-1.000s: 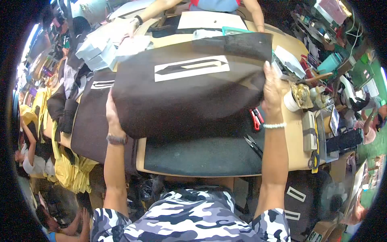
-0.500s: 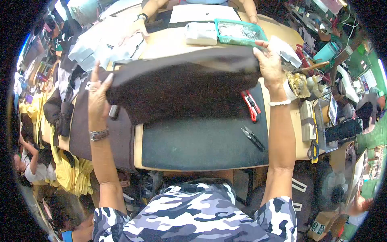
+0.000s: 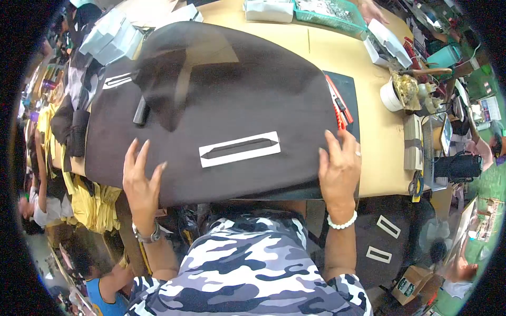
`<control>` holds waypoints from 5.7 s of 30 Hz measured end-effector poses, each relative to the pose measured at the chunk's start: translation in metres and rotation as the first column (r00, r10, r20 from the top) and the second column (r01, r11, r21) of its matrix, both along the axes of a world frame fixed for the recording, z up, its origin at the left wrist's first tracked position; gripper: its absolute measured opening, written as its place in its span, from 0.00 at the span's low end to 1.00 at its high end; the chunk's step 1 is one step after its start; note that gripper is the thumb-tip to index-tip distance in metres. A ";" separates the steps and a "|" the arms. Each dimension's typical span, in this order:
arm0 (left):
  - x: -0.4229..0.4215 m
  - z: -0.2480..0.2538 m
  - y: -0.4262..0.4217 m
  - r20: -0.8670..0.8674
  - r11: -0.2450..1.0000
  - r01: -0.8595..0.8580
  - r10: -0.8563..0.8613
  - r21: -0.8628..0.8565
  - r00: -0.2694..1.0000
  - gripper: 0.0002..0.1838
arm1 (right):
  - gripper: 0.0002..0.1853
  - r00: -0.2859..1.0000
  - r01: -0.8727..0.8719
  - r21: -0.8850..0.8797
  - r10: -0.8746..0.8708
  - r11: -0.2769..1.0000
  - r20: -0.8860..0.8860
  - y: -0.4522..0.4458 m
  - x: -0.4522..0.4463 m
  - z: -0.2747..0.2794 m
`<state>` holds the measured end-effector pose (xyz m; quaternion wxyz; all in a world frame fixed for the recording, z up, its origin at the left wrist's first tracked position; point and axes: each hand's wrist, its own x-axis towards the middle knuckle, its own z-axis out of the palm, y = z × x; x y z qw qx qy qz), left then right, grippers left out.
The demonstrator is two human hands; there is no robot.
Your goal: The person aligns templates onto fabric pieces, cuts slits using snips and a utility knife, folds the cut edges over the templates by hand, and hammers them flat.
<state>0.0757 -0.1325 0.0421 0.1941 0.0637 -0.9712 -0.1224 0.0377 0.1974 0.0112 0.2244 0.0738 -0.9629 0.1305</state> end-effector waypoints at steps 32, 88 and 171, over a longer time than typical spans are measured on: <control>-0.067 -0.047 0.097 0.144 0.666 0.441 -0.634 0.602 0.760 0.10 | 0.16 0.792 -0.392 -0.487 0.556 0.781 0.253 -0.033 -0.040 -0.029; -0.014 -0.064 0.009 -0.020 0.828 0.456 -0.476 0.326 0.879 0.16 | 0.34 0.738 -0.654 -0.068 0.656 0.753 0.157 -0.142 -0.033 -0.047; -0.247 -0.072 -0.261 -0.311 0.959 -0.236 0.275 0.158 0.910 0.48 | 0.33 0.752 -0.239 -0.866 0.648 0.438 0.120 -0.320 -0.208 -0.066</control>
